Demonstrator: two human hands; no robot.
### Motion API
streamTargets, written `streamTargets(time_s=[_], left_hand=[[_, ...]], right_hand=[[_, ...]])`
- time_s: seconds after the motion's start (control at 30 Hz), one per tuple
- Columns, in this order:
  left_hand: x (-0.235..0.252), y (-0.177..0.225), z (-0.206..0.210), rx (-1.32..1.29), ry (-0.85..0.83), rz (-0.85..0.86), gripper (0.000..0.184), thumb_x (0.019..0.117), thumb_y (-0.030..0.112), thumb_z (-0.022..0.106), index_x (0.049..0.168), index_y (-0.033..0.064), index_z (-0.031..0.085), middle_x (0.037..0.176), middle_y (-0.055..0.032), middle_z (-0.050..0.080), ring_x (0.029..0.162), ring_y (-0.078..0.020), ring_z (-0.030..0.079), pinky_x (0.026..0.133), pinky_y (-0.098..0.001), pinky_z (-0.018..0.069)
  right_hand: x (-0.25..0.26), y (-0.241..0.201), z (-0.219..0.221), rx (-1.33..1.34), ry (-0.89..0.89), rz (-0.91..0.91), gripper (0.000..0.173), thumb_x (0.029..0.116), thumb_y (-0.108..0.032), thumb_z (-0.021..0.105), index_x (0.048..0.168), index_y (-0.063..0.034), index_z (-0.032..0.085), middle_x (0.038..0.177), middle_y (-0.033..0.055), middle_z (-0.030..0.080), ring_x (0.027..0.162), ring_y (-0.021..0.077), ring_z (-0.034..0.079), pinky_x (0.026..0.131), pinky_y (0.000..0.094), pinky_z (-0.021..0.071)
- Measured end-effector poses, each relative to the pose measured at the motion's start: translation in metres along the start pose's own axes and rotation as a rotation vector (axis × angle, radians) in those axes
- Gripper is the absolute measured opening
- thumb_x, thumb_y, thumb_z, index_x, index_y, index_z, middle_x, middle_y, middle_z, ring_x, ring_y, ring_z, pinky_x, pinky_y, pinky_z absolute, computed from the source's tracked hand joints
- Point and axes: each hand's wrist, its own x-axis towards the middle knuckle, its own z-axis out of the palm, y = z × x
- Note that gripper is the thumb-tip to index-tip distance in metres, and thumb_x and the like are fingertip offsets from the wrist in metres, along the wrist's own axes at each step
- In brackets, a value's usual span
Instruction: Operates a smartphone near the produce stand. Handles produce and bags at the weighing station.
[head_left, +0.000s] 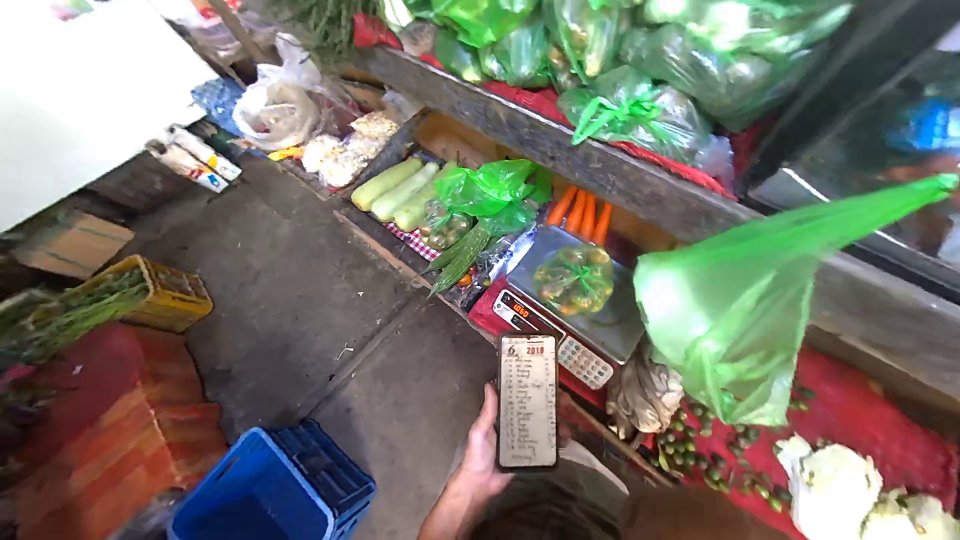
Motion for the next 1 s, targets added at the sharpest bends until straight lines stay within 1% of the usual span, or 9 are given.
streamTargets(time_s=[0.1,0.17,0.23,0.33,0.43,0.47,0.6,0.77,1.0], left_hand=[[-0.006,0.019,-0.012,-0.02,-0.016,0.101,0.078,0.0828,0.078,0.058,0.133,0.0189,0.067,0.128,-0.0176,0.069,0.11,-0.0329,0.07,0.094,-0.0481,0.0585],[-0.011,0.031,-0.018,-0.049,-0.002,0.148,0.079,0.0825,0.078,0.059,0.134,0.0188,0.067,0.129,-0.0178,0.068,0.111,-0.0336,0.07,0.094,-0.0483,0.0583],[-0.015,0.041,-0.023,-0.07,0.014,0.193,0.077,0.0828,0.078,0.059,0.133,0.0193,0.068,0.128,-0.0176,0.069,0.111,-0.0333,0.07,0.094,-0.0478,0.0584],[-0.021,0.055,-0.034,-0.084,0.052,0.263,0.077,0.0833,0.078,0.059,0.133,0.0191,0.068,0.127,-0.0177,0.069,0.111,-0.0329,0.07,0.094,-0.0482,0.0585],[-0.023,0.068,-0.046,-0.084,0.124,0.3,0.079,0.0817,0.08,0.058,0.131,0.0196,0.068,0.121,-0.0162,0.072,0.108,-0.0314,0.071,0.092,-0.0478,0.0593],[-0.022,0.073,-0.051,-0.078,0.13,0.306,0.079,0.0824,0.081,0.055,0.131,0.02,0.068,0.121,-0.0158,0.072,0.108,-0.0311,0.071,0.092,-0.0474,0.0595],[-0.011,0.097,-0.071,-0.082,0.065,0.298,0.084,0.0847,0.083,0.049,0.136,0.018,0.064,0.128,-0.0182,0.068,0.111,-0.033,0.07,0.095,-0.0473,0.0576],[0.006,0.136,-0.078,-0.056,0.035,0.247,0.085,0.0847,0.084,0.047,0.134,0.0179,0.065,0.126,-0.0158,0.07,0.11,-0.0295,0.071,0.095,-0.0439,0.0583],[0.036,0.174,-0.071,-0.041,0.031,0.202,0.077,0.0867,0.08,0.049,0.131,0.0198,0.067,0.125,-0.0134,0.071,0.111,-0.0284,0.071,0.095,-0.0436,0.0589]], right_hand=[[0.015,0.037,-0.032,-0.276,0.232,0.217,0.033,0.0964,-0.03,0.067,0.121,-0.0072,0.069,0.108,0.0037,0.074,0.099,0.0087,0.07,0.089,0.0299,0.0594],[0.04,0.068,-0.055,-0.496,0.365,0.338,0.035,0.0933,-0.024,0.067,0.121,-0.0033,0.069,0.111,0.0082,0.074,0.094,0.0121,0.071,0.083,0.0312,0.0607],[0.067,0.097,-0.081,-0.604,0.415,0.461,0.039,0.0934,-0.023,0.067,0.125,0.0007,0.067,0.119,0.0188,0.068,0.096,0.0238,0.071,0.082,0.0396,0.0607],[0.105,0.143,-0.125,-0.726,0.439,0.585,0.042,0.0945,-0.018,0.071,0.131,0.0017,0.063,0.133,0.0279,0.059,0.112,0.0395,0.065,0.092,0.0526,0.0567],[0.132,0.194,-0.156,-0.993,0.497,0.656,0.049,0.0941,-0.009,0.069,0.139,0.0057,0.057,0.144,0.0385,0.047,0.131,0.0602,0.046,0.105,0.072,0.04],[0.138,0.211,-0.162,-1.078,0.509,0.734,0.05,0.0958,-0.008,0.067,0.143,0.003,0.055,0.148,0.0372,0.044,0.134,0.0625,0.04,0.105,0.0748,0.0371],[0.143,0.265,-0.168,-1.292,0.6,0.884,0.048,0.0938,-0.004,0.066,0.141,-0.0017,0.058,0.15,0.0326,0.045,0.139,0.0589,0.037,0.103,0.071,0.0419],[0.157,0.266,-0.155,-1.436,0.579,1.093,0.047,0.097,-0.005,0.06,0.144,-0.005,0.055,0.15,0.0292,0.047,0.141,0.0546,0.039,0.106,0.0721,0.0345],[0.158,0.265,-0.168,-1.444,0.55,1.093,0.042,0.0949,0.002,0.06,0.137,0.0025,0.058,0.143,0.0319,0.052,0.136,0.0549,0.045,0.103,0.0686,0.0401]])
